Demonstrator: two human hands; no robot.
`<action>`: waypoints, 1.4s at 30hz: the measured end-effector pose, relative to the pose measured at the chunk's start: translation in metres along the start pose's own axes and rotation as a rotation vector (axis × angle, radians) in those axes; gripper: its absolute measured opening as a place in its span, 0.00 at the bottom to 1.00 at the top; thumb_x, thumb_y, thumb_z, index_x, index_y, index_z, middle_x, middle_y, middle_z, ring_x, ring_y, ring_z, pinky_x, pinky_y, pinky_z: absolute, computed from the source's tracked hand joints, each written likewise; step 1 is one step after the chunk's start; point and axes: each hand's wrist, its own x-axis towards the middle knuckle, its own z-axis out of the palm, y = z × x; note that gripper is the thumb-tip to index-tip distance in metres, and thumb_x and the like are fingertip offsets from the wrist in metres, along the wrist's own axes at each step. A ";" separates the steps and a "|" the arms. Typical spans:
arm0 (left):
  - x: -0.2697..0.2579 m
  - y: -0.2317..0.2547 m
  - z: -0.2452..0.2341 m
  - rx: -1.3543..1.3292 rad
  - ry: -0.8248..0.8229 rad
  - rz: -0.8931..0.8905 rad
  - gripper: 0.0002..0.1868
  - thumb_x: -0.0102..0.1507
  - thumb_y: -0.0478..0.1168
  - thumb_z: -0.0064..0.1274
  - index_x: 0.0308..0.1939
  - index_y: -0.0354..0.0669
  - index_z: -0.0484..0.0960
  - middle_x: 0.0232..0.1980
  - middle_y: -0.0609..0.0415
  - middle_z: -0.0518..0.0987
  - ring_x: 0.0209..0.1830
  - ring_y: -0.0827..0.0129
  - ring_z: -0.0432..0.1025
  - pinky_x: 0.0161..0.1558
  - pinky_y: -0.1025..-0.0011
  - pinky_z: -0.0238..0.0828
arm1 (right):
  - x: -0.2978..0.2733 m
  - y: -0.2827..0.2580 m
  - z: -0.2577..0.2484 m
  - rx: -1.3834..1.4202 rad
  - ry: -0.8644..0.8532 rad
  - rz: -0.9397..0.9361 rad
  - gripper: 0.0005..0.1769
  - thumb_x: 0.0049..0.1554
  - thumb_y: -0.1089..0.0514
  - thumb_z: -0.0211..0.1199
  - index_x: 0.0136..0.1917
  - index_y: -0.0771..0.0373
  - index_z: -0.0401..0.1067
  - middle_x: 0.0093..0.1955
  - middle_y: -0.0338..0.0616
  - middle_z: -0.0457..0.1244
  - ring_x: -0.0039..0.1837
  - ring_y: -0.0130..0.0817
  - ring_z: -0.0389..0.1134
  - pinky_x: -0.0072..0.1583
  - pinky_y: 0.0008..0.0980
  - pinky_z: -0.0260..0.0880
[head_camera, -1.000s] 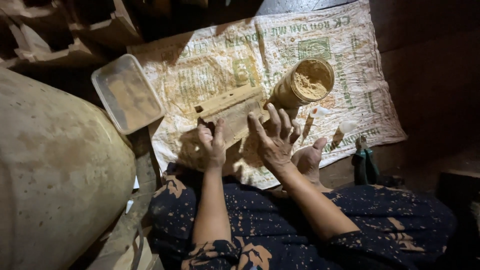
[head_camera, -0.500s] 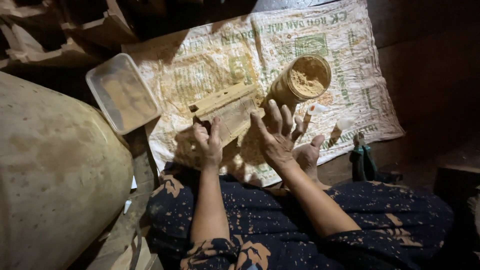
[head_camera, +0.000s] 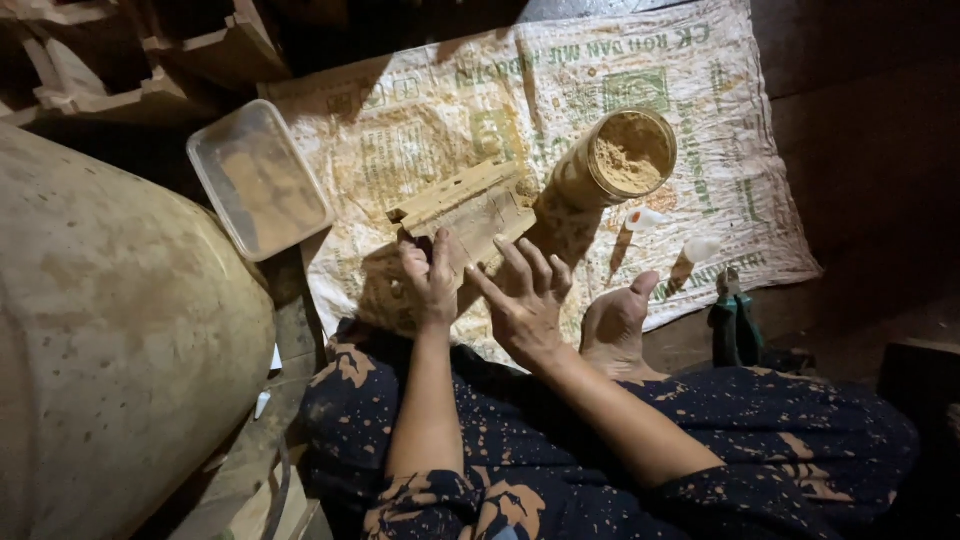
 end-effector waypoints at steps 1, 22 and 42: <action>-0.001 0.027 0.000 -0.001 0.001 0.001 0.31 0.53 0.42 0.77 0.55 0.39 0.77 0.41 0.47 0.79 0.45 0.68 0.78 0.55 0.69 0.73 | 0.005 0.006 0.000 0.000 0.001 -0.001 0.23 0.55 0.56 0.70 0.62 0.35 0.79 0.78 0.43 0.59 0.78 0.48 0.54 0.74 0.55 0.38; 0.021 0.320 0.012 -0.397 -0.068 -0.442 0.43 0.77 0.61 0.32 0.79 0.22 0.56 0.81 0.19 0.51 0.82 0.40 0.51 0.80 0.44 0.42 | 0.123 0.198 -0.050 -0.592 -0.476 0.357 0.10 0.52 0.43 0.67 0.33 0.43 0.83 0.31 0.33 0.70 0.47 0.41 0.72 0.58 0.56 0.56; 0.027 0.209 0.032 0.397 -0.224 -0.492 0.33 0.78 0.61 0.21 0.84 0.53 0.52 0.76 0.31 0.68 0.75 0.48 0.64 0.80 0.49 0.45 | 0.021 0.058 -0.025 0.225 0.025 0.080 0.11 0.48 0.57 0.71 0.45 0.46 0.75 0.42 0.31 0.62 0.48 0.35 0.62 0.58 0.36 0.53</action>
